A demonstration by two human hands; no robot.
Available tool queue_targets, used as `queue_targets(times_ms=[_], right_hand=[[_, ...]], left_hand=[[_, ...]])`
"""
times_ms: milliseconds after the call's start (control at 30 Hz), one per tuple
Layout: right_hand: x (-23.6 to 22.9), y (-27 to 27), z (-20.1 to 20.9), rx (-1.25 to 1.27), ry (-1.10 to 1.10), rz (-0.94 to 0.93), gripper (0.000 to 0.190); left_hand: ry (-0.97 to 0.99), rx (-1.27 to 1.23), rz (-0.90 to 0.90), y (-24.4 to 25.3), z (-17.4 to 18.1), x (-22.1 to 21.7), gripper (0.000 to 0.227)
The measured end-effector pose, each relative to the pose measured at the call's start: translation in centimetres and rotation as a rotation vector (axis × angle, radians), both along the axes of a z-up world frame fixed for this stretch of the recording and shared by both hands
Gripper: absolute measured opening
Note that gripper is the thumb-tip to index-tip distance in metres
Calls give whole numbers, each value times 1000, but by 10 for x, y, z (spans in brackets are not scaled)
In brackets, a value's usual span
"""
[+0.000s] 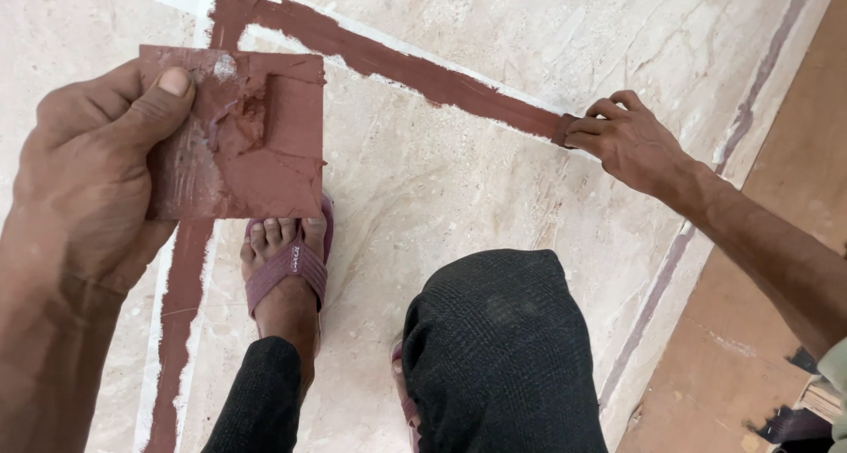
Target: Applying red-colored grout or filler into floor tile gaps using a small scraper tool.
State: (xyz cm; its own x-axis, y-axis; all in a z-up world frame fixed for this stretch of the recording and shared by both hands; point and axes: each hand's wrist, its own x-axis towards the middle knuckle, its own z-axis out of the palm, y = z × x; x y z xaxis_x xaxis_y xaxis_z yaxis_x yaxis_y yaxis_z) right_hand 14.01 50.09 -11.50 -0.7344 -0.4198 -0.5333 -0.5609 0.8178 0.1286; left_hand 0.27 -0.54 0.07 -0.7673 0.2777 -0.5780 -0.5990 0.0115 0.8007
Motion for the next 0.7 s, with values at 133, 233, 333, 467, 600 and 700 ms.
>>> queue_targets(times_ms=[133,233,333,467,600,700], right_hand=[[17,15,18,-79,14,-241,36],[34,17,18,-266,45,-680,22],[42,10,17,-379,94,-1051,23],[42,-5,8,-442,158,-1164,22],[45,-12,-2,-463,309,-908,20],[50,-17,-11,-472,390,-743,18]], left_hand=[[5,-46,-14,0,-3,0,29],[34,-59,-34,0,-7,-1,28],[42,-61,-51,6,-8,-1,28],[29,-56,-72,19,0,-4,30],[82,-85,-113,18,-4,-5,32],[107,-82,-121,17,-4,-3,33]])
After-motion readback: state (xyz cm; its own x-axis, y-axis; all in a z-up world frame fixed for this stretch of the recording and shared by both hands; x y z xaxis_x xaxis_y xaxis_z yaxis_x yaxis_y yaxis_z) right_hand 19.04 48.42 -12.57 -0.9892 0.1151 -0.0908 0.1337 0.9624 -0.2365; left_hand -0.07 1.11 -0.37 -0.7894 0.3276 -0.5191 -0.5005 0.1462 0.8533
